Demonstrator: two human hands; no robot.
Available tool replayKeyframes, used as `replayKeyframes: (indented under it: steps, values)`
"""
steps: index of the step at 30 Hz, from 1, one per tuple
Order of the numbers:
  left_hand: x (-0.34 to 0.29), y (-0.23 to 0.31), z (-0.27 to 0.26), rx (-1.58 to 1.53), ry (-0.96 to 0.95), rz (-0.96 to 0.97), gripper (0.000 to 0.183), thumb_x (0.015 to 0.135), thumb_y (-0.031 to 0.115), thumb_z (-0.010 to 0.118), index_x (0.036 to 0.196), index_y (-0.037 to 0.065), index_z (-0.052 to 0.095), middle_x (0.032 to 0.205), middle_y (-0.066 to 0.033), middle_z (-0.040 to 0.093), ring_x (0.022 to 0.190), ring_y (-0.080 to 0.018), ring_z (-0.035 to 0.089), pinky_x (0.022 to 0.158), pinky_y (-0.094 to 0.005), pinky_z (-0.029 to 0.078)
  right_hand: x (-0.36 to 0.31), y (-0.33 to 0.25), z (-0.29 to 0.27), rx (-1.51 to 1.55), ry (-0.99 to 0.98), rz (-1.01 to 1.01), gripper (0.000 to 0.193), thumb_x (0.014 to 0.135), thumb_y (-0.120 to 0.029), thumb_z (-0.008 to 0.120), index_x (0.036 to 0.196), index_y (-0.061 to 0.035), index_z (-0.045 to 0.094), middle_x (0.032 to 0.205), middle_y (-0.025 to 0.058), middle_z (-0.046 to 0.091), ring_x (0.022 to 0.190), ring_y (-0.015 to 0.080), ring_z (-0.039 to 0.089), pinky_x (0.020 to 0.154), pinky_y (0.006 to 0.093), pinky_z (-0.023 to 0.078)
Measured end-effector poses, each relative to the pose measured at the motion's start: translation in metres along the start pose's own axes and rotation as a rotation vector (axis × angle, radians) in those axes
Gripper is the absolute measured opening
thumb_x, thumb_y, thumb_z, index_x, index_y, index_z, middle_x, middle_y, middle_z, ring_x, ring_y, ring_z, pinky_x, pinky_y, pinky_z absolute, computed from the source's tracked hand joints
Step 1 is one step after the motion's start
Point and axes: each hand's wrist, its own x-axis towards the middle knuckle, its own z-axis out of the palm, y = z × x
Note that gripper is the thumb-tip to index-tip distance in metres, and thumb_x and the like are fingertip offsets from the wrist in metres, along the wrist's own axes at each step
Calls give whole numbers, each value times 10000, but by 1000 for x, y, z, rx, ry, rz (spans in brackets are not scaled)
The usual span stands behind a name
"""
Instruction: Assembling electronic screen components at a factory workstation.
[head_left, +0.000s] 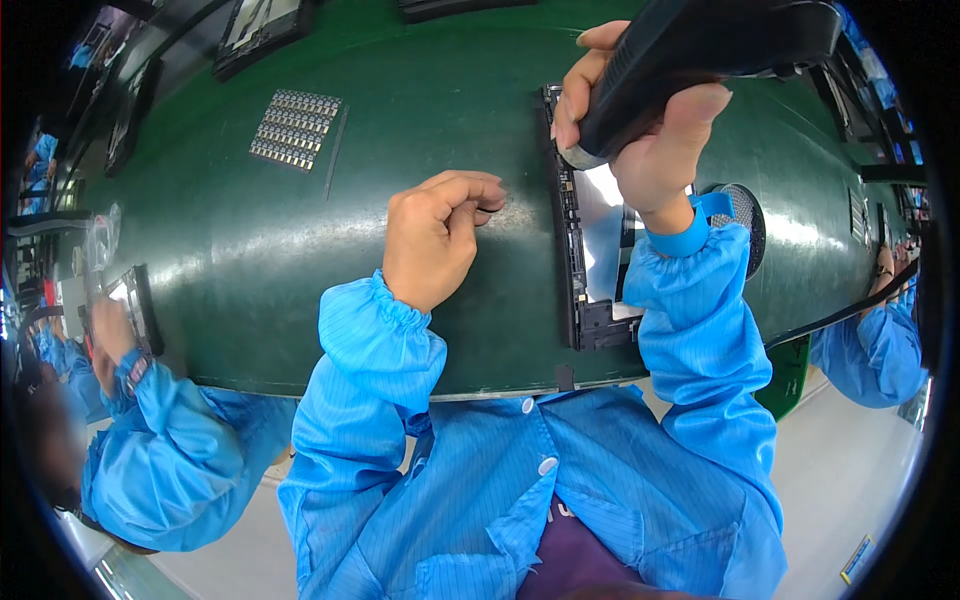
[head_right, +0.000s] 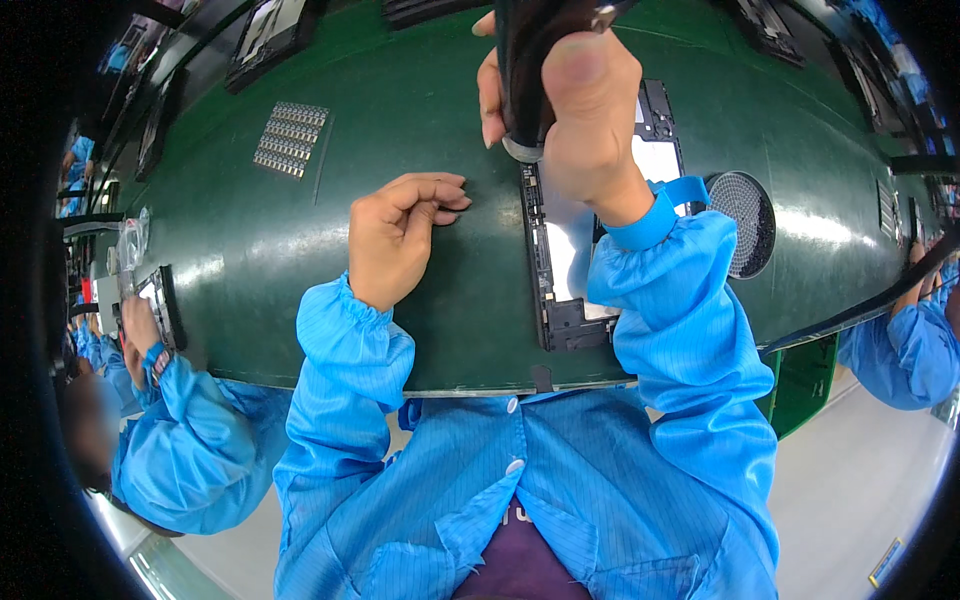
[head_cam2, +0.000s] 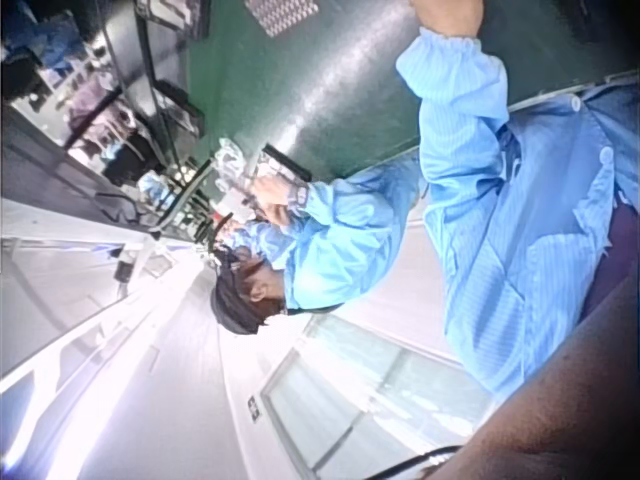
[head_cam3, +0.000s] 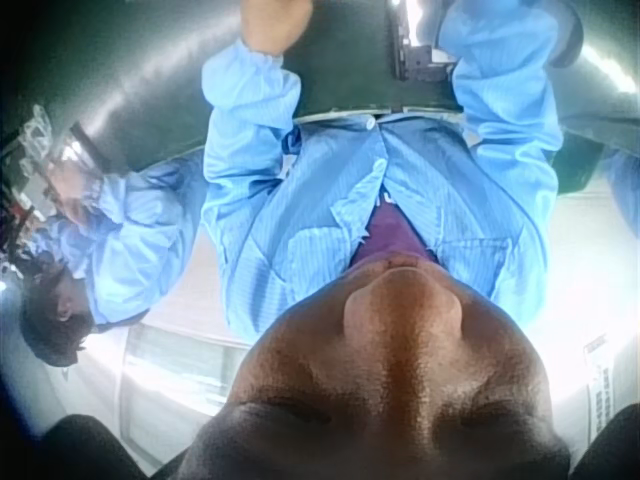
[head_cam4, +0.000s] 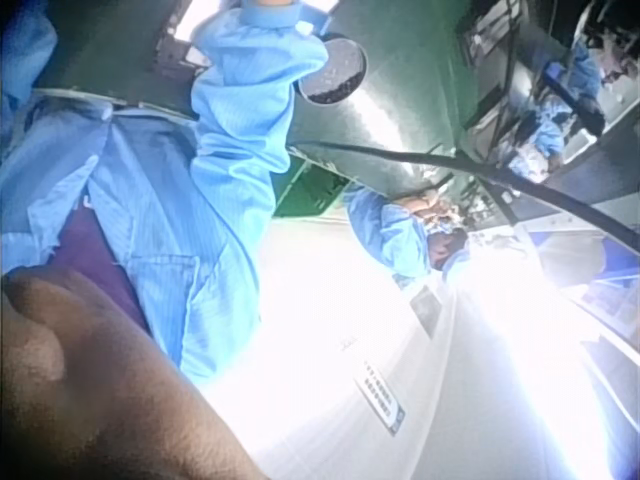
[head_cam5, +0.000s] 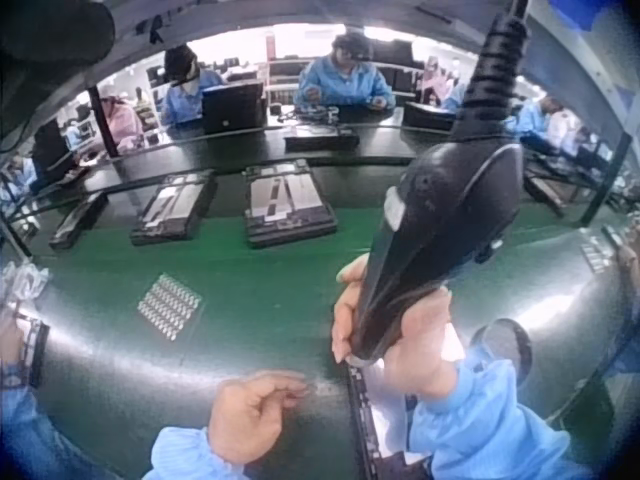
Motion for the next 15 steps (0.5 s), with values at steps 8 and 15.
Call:
replayKeyframes:
  steps: [8, 15]
  values:
    - [0, 8, 1, 111, 13, 20, 254, 809, -136, 428, 925, -51, 637, 958, -151, 649, 847, -212, 652, 725, -271, 535, 1, -10, 3, -57, 30, -53, 895, 771, -794, 257, 1100, 9, 479, 686, 84, 551, 554, 159, 560, 538, 299, 475]
    - [-13, 14, 6, 405, 198, 215, 214, 825, -49, 548, 1024, -31, 623, 1065, -170, 631, 950, -254, 635, 830, -319, 505, -1, -60, -10, -111, 330, -184, 868, 819, -750, 242, 1081, 47, 463, 611, 122, 556, 456, 230, 557, 400, 315, 463]
